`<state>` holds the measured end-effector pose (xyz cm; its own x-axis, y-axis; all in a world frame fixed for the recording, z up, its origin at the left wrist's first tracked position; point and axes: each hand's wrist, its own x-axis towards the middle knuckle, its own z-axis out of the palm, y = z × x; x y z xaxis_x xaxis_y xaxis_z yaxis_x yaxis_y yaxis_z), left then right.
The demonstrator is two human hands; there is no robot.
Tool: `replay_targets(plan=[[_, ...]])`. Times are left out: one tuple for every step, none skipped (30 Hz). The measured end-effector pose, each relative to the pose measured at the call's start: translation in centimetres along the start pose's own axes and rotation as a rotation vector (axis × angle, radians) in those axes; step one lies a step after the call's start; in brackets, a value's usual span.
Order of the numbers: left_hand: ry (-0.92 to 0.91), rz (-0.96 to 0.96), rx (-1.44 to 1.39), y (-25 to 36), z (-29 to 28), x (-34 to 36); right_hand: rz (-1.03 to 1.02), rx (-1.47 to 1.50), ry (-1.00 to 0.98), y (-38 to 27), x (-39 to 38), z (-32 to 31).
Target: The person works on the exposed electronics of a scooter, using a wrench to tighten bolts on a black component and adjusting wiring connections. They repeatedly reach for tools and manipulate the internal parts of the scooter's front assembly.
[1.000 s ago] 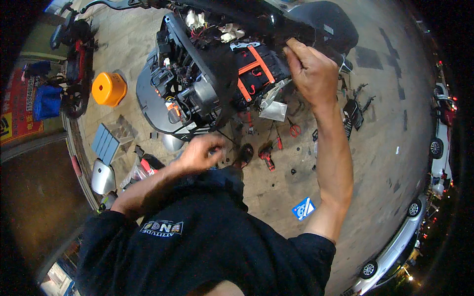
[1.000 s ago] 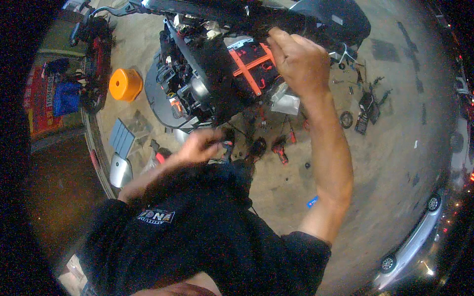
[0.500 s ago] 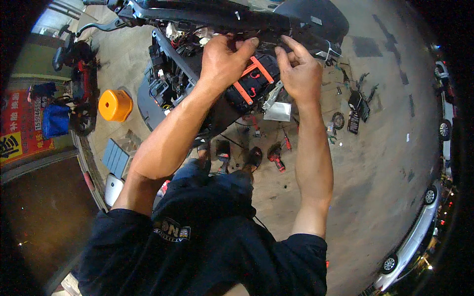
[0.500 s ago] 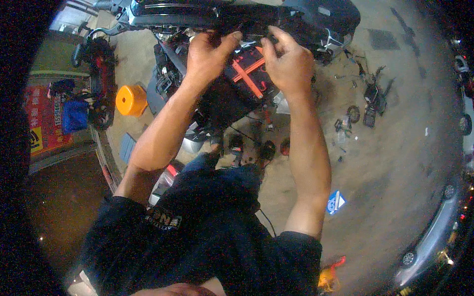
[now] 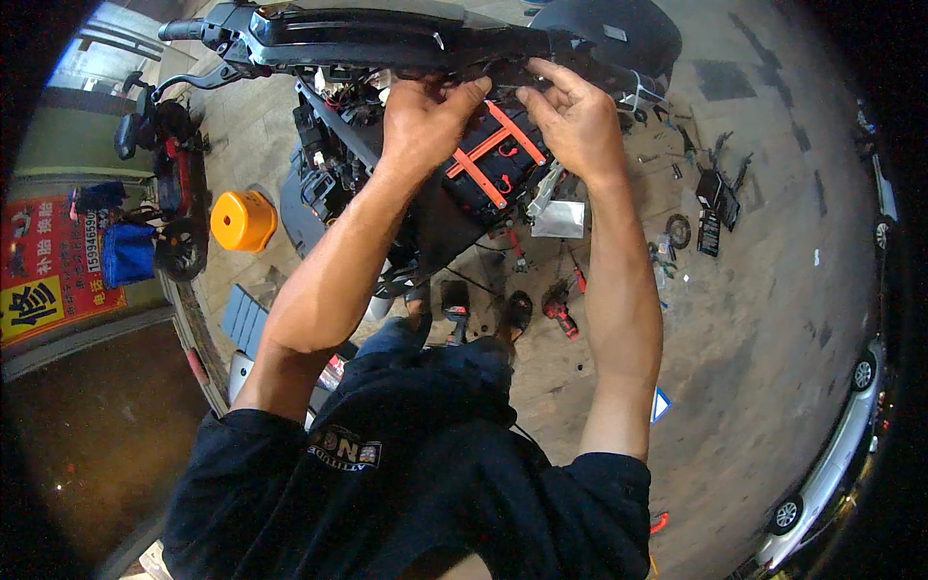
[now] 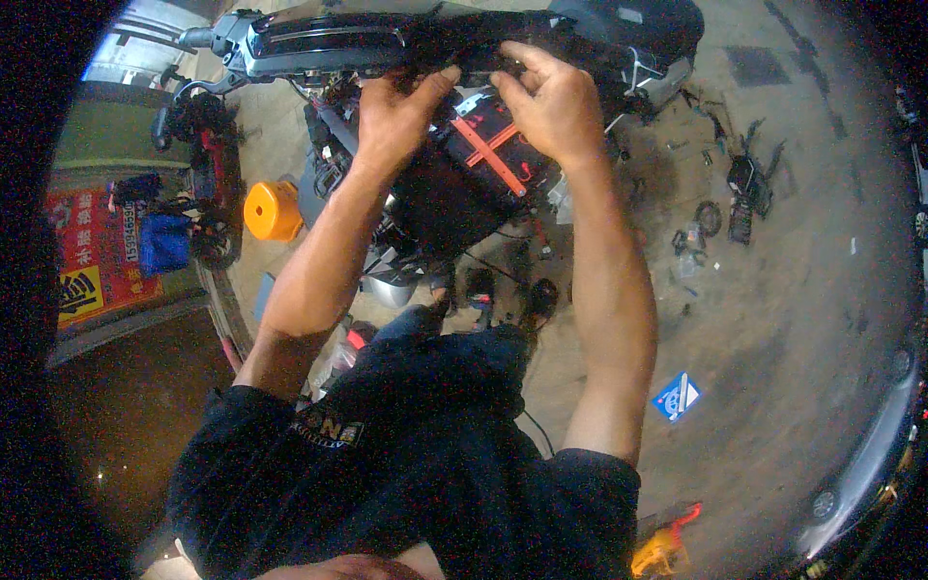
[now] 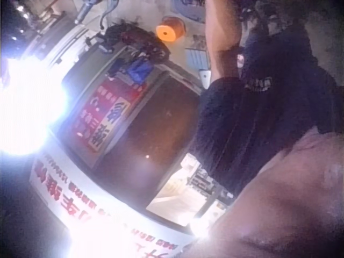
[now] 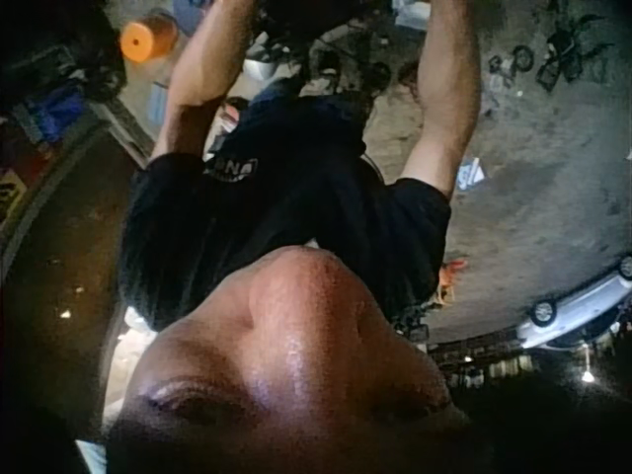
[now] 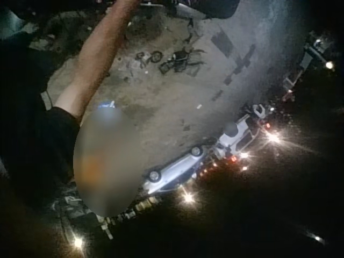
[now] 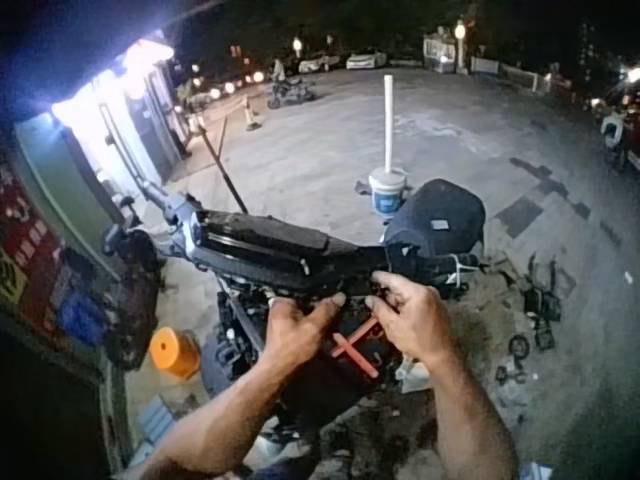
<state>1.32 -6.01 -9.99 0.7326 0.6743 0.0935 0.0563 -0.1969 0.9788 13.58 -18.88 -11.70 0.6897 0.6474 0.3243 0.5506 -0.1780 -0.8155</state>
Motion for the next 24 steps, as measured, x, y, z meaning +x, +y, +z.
replay_targets(plan=[[0.023, -0.016, -0.003, -0.1, 0.2, -0.1, 0.007, 0.015, -0.012, 0.2, 0.1, 0.0], [0.046, -0.031, -0.005, -0.2, 0.3, -0.2, -0.013, 0.046, -0.017, 0.3, 0.1, 0.0], [0.041, -0.053, -0.047, -0.4, 0.3, -0.3, -0.023, 0.072, -0.021, 0.5, 0.2, 0.0], [0.035, -0.074, -0.09, -0.5, 0.4, -0.3, -0.033, 0.097, -0.024, 0.6, 0.2, 0.0], [0.029, -0.096, -0.132, -0.7, 0.4, -0.3, -0.01, 0.128, -0.033, 0.8, 0.2, 0.1], [0.024, -0.065, -0.12, -0.8, 0.4, -0.2, 0.013, 0.159, -0.043, 0.9, 0.3, 0.1], [0.02, -0.034, -0.109, -0.9, 0.4, 0.0, 0.025, 0.198, -0.05, 1.0, 0.3, 0.1], [0.018, -0.002, -0.098, -1.0, 0.4, 0.1, 0.031, 0.203, -0.05, 1.0, 0.3, 0.2], [0.029, 0.026, -0.062, -1.0, 0.4, 0.1, 0.028, 0.219, -0.045, 1.1, 0.3, 0.2], [0.04, 0.054, -0.027, -1.1, 0.5, 0.1, 0.026, 0.24, -0.047, 1.1, 0.4, 0.2], [0.051, 0.069, 0.015, -1.1, 0.6, 0.1, 0.014, 0.216, -0.037, 1.1, 0.4, 0.2], [0.067, 0.115, 0.043, -1.1, 0.7, 0.0, 0.004, 0.197, -0.034, 1.2, 0.5, 0.1], [0.083, 0.147, 0.079, -1.2, 0.8, -0.2, -0.006, 0.178, -0.03, 1.2, 0.6, 0.0], [0.098, 0.178, 0.116, -1.1, 0.8, -0.3, -0.026, 0.144, -0.031, 1.2, 0.7, -0.1], [0.102, 0.157, 0.111, -1.1, 0.8, -0.4, -0.047, 0.111, -0.029, 1.2, 0.8, -0.3], [0.106, 0.135, 0.105, -1.1, 0.7, -0.5, -0.063, 0.08, -0.032, 1.2, 0.9, -0.4], [0.112, 0.098, 0.105, -1.1, 0.7, -0.5, -0.053, 0.083, -0.041, 1.2, 0.9, -0.5], [0.112, 0.132, 0.113, -1.0, 0.6, -0.4, -0.038, 0.089, -0.055, 1.2, 1.0, -0.5], [0.115, 0.148, 0.128, -1.0, 0.6, -0.4, -0.022, 0.095, -0.072, 1.2, 1.0, -0.6], [0.118, 0.151, 0.154, -1.0, 0.6, -0.3, -0.056, 0.086, -0.054, 1.1, 1.0, -0.6], [0.122, 0.177, 0.202, -1.0, 0.6, -0.2, -0.091, 0.078, -0.037, 1.0, 0.9, -0.6], [0.123, 0.19, 0.26, -1.0, 0.6, -0.1, -0.127, 0.072, -0.021, 0.9, 0.9, -0.5], [0.143, 0.215, 0.321, -0.9, 0.6, 0.0, -0.121, 0.071, -0.021, 0.8, 0.9, -0.5], [0.16, 0.237, 0.284, -0.9, 0.8, 0.0, -0.118, 0.069, -0.021, 0.7, 0.9, -0.5]])
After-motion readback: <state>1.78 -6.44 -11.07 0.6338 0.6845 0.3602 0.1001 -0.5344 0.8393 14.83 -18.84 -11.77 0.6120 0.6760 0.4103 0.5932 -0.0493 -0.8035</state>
